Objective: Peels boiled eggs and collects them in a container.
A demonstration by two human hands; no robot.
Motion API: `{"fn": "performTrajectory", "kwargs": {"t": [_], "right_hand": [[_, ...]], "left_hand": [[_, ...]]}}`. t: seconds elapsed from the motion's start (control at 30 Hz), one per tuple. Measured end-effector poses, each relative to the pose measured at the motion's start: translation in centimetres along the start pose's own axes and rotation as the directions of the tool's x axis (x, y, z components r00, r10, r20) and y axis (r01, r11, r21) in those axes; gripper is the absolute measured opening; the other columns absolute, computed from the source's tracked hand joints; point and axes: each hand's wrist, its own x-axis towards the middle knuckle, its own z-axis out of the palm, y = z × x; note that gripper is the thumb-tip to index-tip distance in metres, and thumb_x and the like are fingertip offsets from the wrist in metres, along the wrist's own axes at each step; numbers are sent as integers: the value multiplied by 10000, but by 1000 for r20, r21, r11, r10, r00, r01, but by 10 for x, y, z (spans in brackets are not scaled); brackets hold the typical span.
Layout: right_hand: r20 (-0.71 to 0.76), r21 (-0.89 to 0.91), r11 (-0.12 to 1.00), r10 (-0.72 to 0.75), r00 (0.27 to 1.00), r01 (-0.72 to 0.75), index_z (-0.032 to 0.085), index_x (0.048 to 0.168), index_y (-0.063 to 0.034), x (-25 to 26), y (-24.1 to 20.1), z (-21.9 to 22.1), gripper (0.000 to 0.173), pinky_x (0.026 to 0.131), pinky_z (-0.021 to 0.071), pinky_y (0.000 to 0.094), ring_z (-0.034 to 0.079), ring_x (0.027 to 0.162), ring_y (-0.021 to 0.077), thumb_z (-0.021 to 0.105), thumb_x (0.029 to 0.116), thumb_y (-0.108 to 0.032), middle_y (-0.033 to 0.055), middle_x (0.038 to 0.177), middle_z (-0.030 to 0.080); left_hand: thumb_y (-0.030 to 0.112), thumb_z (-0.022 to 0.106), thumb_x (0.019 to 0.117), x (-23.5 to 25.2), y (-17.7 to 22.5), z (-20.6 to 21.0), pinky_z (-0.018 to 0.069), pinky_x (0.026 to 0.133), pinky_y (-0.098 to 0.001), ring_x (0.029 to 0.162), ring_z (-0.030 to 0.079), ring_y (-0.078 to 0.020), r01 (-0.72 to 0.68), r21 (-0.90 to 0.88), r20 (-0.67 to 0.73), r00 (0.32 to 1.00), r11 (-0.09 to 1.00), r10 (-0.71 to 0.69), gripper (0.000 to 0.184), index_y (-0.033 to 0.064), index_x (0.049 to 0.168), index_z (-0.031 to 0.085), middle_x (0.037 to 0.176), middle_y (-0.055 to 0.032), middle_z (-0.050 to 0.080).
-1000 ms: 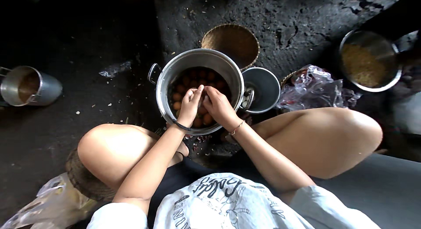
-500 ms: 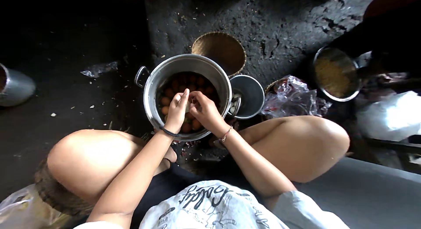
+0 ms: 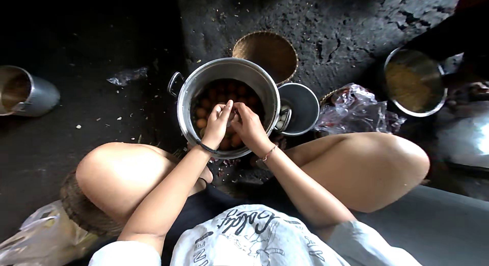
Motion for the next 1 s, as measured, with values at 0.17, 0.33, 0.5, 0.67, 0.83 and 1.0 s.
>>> {"fn": "performTrajectory", "kwargs": {"t": [0.17,0.33,0.5,0.67,0.83,1.0], "right_hand": [[-62,14,1000,-23,998,24,604,1239,5,0,3,-1,243,775,582,403,680,876,261,547,1003,5,180,1074,674],[-45,178,981,90,995,-80,610,1252,-9,0,7,-6,266,714,562,380,652,803,229,423,1100,-122,179,1059,663],[-25,145,986,-83,996,86,585,1327,5,4,13,-4,457,879,575,380,664,1031,244,722,959,-231,190,1226,634],[-16,145,989,-34,999,36,555,1369,-9,4,6,0,414,805,578,381,675,936,241,655,1005,-178,187,1188,661],[-42,55,997,-48,998,51,561,1365,17,2,6,2,352,906,578,402,692,1034,273,565,1020,-52,200,1263,650],[-48,-37,999,-36,998,35,572,1345,13,2,4,4,344,862,592,427,703,986,293,576,1003,-21,205,1226,657]], "left_hand": [[409,430,1096,-3,2,3,473,950,-338,1028,592,-113,-7,-21,-17,1000,1000,6,409,45,1160,607,1084,-72,633],[517,461,1060,-1,4,1,522,992,-399,1124,623,-184,144,-165,9,989,976,-145,542,55,1314,583,1203,-108,647],[525,385,1078,3,6,-4,532,922,-350,1085,612,-141,209,-289,55,978,934,-201,538,103,1376,536,1206,-59,627],[510,457,1062,1,8,-2,509,964,-358,1128,594,-147,165,-225,14,986,960,-167,529,88,1376,523,1243,-83,619],[477,436,1078,0,6,3,507,961,-342,1099,600,-124,126,-196,-30,990,973,-135,493,73,1342,536,1200,-75,627],[476,425,1082,1,-2,2,509,973,-345,1112,605,-127,81,-157,-19,996,984,-85,491,71,1325,559,1221,-78,629]]}}
